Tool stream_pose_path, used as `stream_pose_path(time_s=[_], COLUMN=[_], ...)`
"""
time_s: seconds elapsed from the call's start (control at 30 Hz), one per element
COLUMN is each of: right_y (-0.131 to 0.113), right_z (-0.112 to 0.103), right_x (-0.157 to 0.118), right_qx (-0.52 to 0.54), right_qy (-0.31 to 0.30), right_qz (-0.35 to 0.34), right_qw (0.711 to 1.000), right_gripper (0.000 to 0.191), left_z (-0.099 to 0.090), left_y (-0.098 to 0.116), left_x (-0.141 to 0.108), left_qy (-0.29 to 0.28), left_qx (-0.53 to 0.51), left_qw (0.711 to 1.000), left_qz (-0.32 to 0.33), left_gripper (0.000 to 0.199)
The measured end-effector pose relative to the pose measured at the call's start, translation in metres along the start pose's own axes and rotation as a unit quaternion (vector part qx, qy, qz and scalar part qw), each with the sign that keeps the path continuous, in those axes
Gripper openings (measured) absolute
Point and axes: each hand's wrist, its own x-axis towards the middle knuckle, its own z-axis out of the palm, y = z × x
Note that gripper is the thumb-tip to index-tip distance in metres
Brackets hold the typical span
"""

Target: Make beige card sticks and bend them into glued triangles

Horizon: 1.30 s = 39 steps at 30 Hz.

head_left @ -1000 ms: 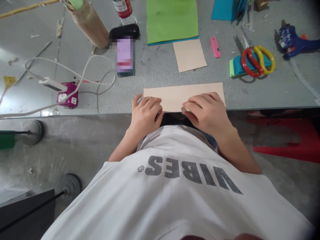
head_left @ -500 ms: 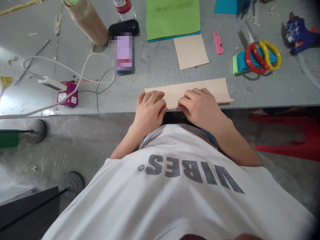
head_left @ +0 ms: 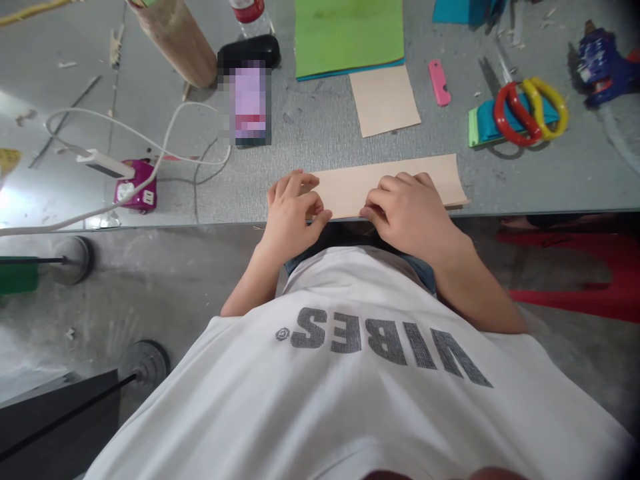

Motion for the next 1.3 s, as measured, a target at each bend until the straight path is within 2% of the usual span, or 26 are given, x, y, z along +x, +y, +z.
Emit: stream_pose_path(time_s=[0.17, 0.3, 0.43, 0.53, 0.67, 0.73, 0.83, 0.93, 1.13, 1.3], right_y=[0.002, 0.006, -0.001, -0.018, -0.038, -0.041, -0.037, -0.031, -0.025, -0.007], right_z=[0.000, -0.001, 0.002, 0.017, 0.055, 0.073, 0.088, 0.091, 0.080, 0.067], right_x=[0.002, 0.003, 0.003, -0.002, -0.013, -0.017, -0.017, -0.015, -0.019, -0.029], right_qx=[-0.018, -0.031, -0.069, -0.081, -0.041, -0.038, -0.043, -0.030, 0.009, 0.004], right_qy=[-0.003, -0.009, 0.027, 0.081, 0.128, 0.144, 0.149, 0.117, 0.056, 0.051], right_qz=[0.015, 0.015, 0.006, -0.057, -0.210, -0.256, -0.244, -0.227, -0.194, -0.183], right_qw=[1.000, 0.999, 0.997, 0.992, 0.969, 0.955, 0.957, 0.966, 0.979, 0.982], right_gripper=[0.034, 0.037, 0.038, 0.041, 0.045, 0.050, 0.054, 0.058, 0.065, 0.067], left_z=[-0.003, -0.005, 0.001, 0.007, 0.010, 0.009, 0.008, 0.009, 0.009, 0.006], left_y=[-0.011, -0.016, -0.020, -0.025, -0.029, -0.029, -0.029, -0.030, -0.032, -0.031], left_x=[-0.001, -0.002, -0.003, -0.004, -0.002, 0.000, 0.003, 0.003, 0.002, 0.001], left_qy=[0.021, 0.007, 0.001, 0.011, 0.024, 0.022, 0.014, 0.018, 0.022, 0.011], left_qx=[0.002, 0.016, 0.053, 0.081, 0.084, 0.082, 0.082, 0.077, 0.068, 0.069], left_qw=[1.000, 1.000, 0.998, 0.996, 0.996, 0.996, 0.996, 0.996, 0.997, 0.997], left_qz=[-0.019, -0.007, 0.018, 0.026, 0.031, 0.028, 0.028, 0.028, 0.029, 0.021], left_gripper=[0.021, 0.007, 0.017, 0.020, 0.024, 0.026, 0.028, 0.029, 0.029, 0.028])
